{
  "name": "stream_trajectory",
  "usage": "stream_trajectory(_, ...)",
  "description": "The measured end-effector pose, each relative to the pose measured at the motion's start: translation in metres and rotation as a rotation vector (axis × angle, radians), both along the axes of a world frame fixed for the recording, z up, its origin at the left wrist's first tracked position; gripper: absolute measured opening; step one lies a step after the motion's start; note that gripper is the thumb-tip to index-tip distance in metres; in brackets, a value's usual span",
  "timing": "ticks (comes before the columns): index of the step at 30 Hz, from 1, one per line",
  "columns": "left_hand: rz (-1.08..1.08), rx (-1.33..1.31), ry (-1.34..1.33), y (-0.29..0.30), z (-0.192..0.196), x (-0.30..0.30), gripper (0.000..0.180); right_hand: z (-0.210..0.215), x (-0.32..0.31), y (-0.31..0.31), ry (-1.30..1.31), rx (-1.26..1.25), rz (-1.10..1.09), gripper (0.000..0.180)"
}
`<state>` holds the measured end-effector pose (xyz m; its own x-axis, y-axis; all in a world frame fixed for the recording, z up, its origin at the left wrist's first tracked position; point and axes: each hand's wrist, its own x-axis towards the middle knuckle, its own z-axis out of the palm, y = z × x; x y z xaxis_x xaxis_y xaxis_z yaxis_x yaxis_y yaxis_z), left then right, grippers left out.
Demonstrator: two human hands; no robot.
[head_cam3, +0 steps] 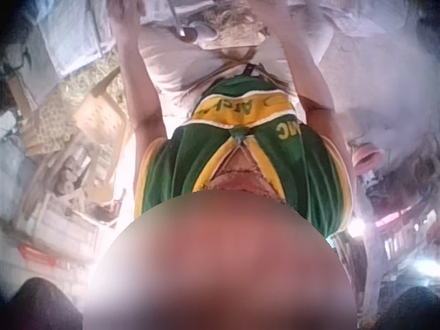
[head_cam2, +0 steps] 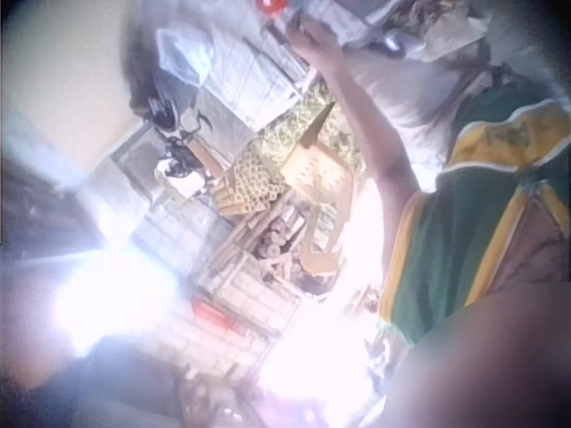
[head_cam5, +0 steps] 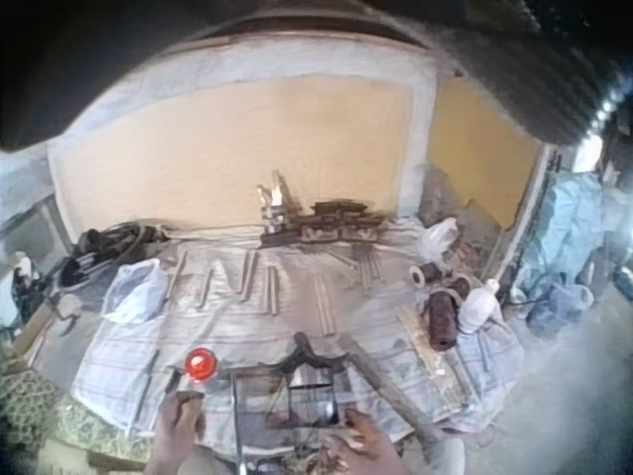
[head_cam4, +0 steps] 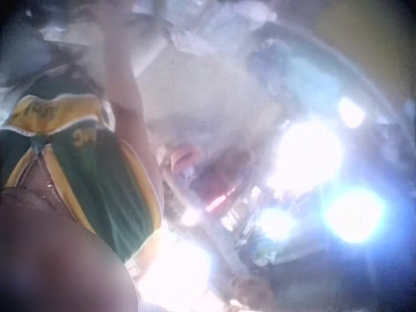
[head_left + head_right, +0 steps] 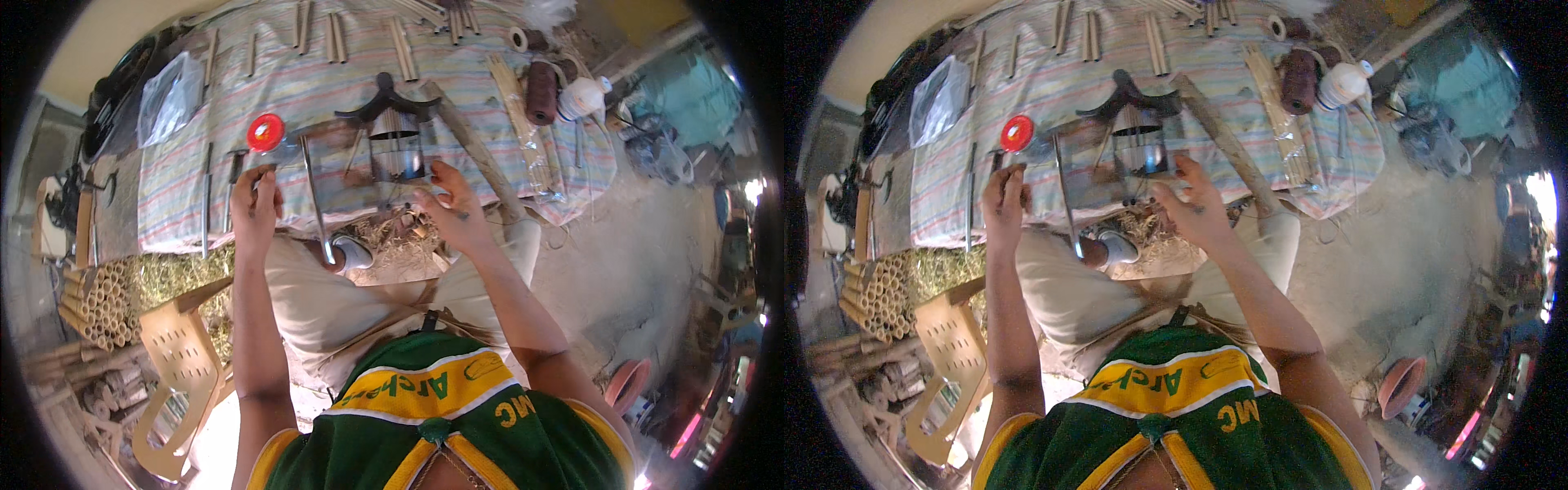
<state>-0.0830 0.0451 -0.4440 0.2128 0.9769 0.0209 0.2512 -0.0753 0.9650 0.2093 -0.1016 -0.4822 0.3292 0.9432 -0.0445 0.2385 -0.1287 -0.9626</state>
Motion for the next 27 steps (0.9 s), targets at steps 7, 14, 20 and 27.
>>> stream_trajectory(7, -0.014, -0.237, -0.688, -0.007, 0.05, 0.024, 0.021, 0.014, 0.0, 0.007, -0.019, 0.089, -0.073, 0.059)
stream_trajectory(14, -0.224, -0.15, 0.072, -0.033, 0.103, 0.015, 0.02, 0.014, -0.003, -0.004, 0.076, 0.177, -0.101, 0.049)
stream_trajectory(20, -0.465, 0.091, 0.748, -0.05, 0.102, -0.011, 0.026, 0.024, 0.009, 0.049, 0.329, -0.006, -0.038, 0.057)
stream_trajectory(27, -0.573, -0.03, 0.686, -0.06, 0.072, -0.022, 0.022, 0.055, 0.019, 0.094, 0.361, -0.407, 0.189, 0.061)
